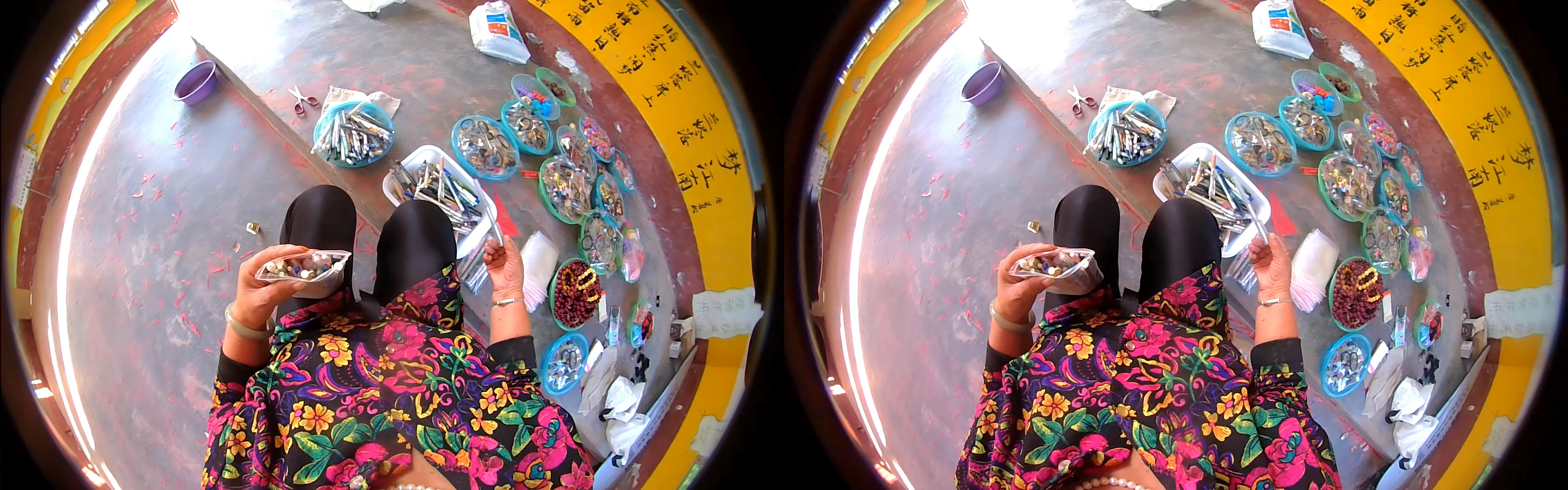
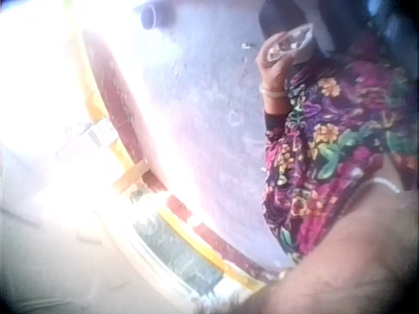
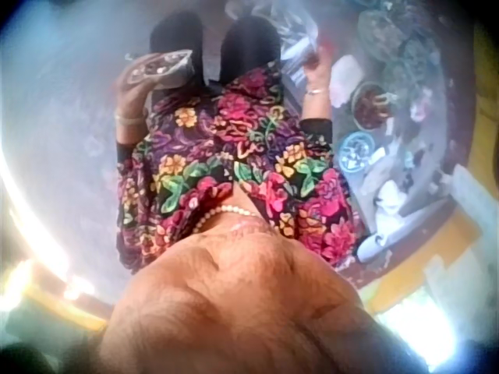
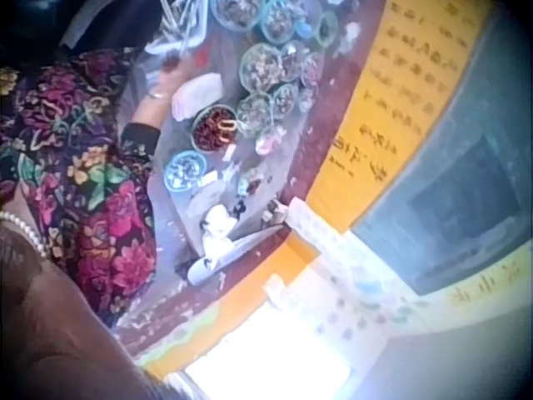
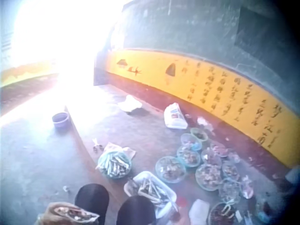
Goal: The person sits on the floor and sorts small craft items from a plastic container into a ziplock bag. They use a thin tool to pick up and transfer the items, then seal the bag and place it on the floor among other supplies.
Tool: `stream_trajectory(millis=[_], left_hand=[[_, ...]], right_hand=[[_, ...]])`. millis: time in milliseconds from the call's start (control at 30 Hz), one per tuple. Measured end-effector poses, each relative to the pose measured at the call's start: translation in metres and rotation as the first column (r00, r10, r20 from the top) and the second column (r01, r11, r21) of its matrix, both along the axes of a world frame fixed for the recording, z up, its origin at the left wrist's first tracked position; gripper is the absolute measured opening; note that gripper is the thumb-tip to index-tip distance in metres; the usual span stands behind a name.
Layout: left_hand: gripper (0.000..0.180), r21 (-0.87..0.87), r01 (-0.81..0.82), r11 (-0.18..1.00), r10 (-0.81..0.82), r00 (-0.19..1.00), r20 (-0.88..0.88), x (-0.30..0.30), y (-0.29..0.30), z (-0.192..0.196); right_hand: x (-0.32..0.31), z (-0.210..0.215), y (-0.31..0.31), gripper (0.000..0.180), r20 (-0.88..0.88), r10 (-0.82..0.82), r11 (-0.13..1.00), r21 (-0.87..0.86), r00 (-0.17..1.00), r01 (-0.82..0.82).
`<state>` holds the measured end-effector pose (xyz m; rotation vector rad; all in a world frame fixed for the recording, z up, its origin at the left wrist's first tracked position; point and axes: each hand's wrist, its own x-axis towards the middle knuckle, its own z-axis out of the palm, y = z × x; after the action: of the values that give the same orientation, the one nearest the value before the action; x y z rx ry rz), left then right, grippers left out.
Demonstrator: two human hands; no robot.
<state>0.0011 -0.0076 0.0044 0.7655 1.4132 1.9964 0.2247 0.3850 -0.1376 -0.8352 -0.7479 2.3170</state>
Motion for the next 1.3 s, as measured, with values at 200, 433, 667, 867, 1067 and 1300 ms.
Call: stream_trajectory(millis=[200, 433, 667, 867, 1067, 1300], left_hand=[[0.045, -0.001, 0.002, 1.000, -0.001, 1.000, 0.013, 0.001, 0.001, 0.000], [0.045, 0.013, 0.040, 0.999, -0.040, 0.999, 0.031, 0.003, 0.000, 0.004], [0.044, 0.021, 0.048, 0.999, -0.049, 0.998, 0.034, 0.003, -0.001, 0.003], [0.043, 0.045, 0.067, 0.997, -0.069, 0.996, 0.048, 0.004, -0.002, 0.002], [0.044, 0.063, 0.082, 0.995, -0.087, 0.994, 0.070, 0.003, -0.003, 0.001], [0.042, 0.048, 0.078, 0.996, -0.080, 0.996, 0.037, 0.003, -0.002, 0.006]], right_hand=[[-0.014, 0.017, -0.017, 0.014, -0.107, 0.081, 0.997, 0.013, 0.991, -0.080], [-0.022, 0.018, -0.026, 0.013, -0.169, 0.119, 0.993, 0.038, 0.978, -0.115], [-0.021, 0.033, -0.032, 0.014, -0.238, 0.144, 0.986, 0.122, 0.961, -0.117], [-0.027, 0.056, -0.037, 0.017, -0.169, 0.181, 0.954, 0.268, 0.969, -0.132], [-0.033, 0.075, -0.046, 0.018, -0.189, 0.240, 0.930, 0.327, 0.952, -0.170], [-0.034, 0.075, -0.045, 0.020, -0.370, 0.343, 0.912, 0.352, 0.863, -0.212]])
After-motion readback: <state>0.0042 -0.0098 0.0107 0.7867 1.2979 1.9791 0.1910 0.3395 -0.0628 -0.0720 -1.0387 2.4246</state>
